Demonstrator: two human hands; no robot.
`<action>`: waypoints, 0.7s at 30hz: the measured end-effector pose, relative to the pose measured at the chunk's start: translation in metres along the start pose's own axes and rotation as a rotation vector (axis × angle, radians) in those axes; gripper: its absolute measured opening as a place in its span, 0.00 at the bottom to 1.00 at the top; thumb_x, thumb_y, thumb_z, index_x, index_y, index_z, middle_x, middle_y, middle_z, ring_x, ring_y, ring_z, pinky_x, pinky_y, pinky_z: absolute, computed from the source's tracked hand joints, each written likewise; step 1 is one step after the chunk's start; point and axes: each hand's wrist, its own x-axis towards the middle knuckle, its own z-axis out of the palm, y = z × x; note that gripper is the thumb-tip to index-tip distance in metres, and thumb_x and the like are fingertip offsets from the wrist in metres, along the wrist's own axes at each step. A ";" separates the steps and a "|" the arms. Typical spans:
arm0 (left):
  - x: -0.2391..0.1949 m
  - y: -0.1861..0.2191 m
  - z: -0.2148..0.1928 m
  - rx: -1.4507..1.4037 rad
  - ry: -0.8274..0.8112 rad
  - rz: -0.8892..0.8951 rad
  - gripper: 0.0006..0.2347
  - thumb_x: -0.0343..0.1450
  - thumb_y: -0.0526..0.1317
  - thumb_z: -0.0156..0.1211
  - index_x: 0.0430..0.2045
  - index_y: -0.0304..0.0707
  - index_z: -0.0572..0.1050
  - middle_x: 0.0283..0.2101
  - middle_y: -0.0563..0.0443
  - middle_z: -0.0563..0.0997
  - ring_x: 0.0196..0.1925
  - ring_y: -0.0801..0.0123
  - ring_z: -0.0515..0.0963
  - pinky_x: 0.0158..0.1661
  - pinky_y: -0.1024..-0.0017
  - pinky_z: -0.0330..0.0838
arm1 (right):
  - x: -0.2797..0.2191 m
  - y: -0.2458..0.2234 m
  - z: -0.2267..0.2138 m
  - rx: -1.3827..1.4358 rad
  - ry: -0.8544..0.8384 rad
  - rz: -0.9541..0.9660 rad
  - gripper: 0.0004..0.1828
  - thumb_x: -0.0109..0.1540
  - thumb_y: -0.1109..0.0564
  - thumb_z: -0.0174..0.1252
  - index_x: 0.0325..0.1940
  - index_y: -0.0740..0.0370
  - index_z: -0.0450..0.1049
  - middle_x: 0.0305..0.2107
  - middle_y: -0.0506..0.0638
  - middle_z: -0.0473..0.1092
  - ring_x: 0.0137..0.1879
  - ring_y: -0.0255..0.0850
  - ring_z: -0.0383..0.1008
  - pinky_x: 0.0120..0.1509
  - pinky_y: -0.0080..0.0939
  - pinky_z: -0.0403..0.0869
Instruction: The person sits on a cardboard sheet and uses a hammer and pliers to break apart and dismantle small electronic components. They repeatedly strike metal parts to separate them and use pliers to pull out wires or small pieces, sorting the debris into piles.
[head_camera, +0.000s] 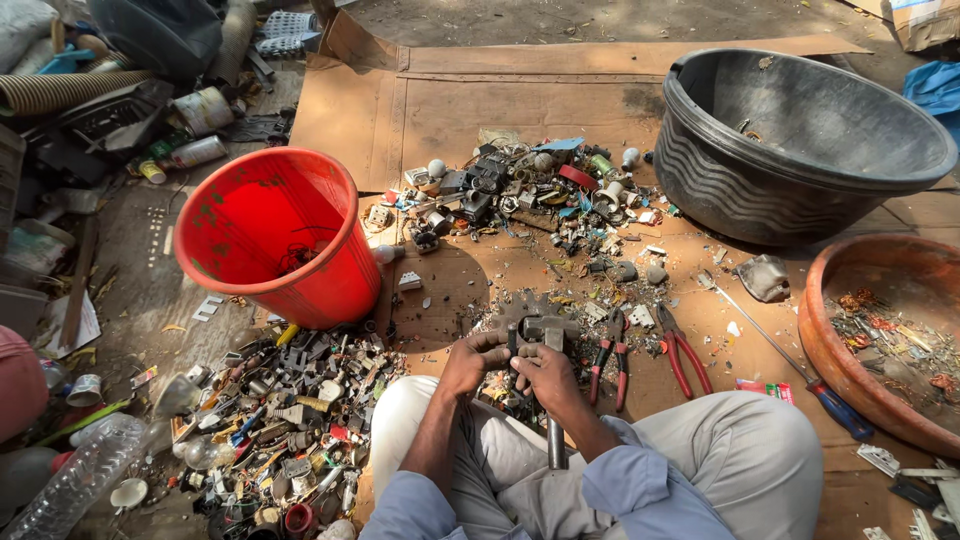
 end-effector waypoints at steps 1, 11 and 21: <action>-0.001 0.000 0.000 0.025 -0.004 0.010 0.14 0.66 0.29 0.65 0.46 0.29 0.80 0.41 0.48 0.86 0.39 0.69 0.85 0.43 0.71 0.81 | -0.001 0.001 0.000 -0.002 -0.002 -0.014 0.09 0.63 0.61 0.61 0.47 0.67 0.75 0.27 0.49 0.74 0.26 0.33 0.73 0.27 0.33 0.71; -0.009 -0.009 0.006 0.113 -0.014 0.051 0.11 0.66 0.28 0.69 0.40 0.27 0.80 0.37 0.49 0.85 0.37 0.70 0.82 0.41 0.71 0.79 | -0.018 -0.005 -0.002 -0.120 -0.042 -0.064 0.09 0.63 0.62 0.58 0.47 0.67 0.75 0.30 0.49 0.76 0.29 0.34 0.75 0.30 0.33 0.71; 0.010 -0.023 -0.004 0.151 0.414 0.135 0.11 0.73 0.34 0.55 0.48 0.30 0.77 0.38 0.48 0.84 0.32 0.69 0.80 0.32 0.72 0.76 | -0.011 0.011 -0.029 -0.666 0.437 -0.136 0.18 0.58 0.52 0.65 0.50 0.60 0.76 0.43 0.55 0.75 0.47 0.47 0.78 0.54 0.46 0.75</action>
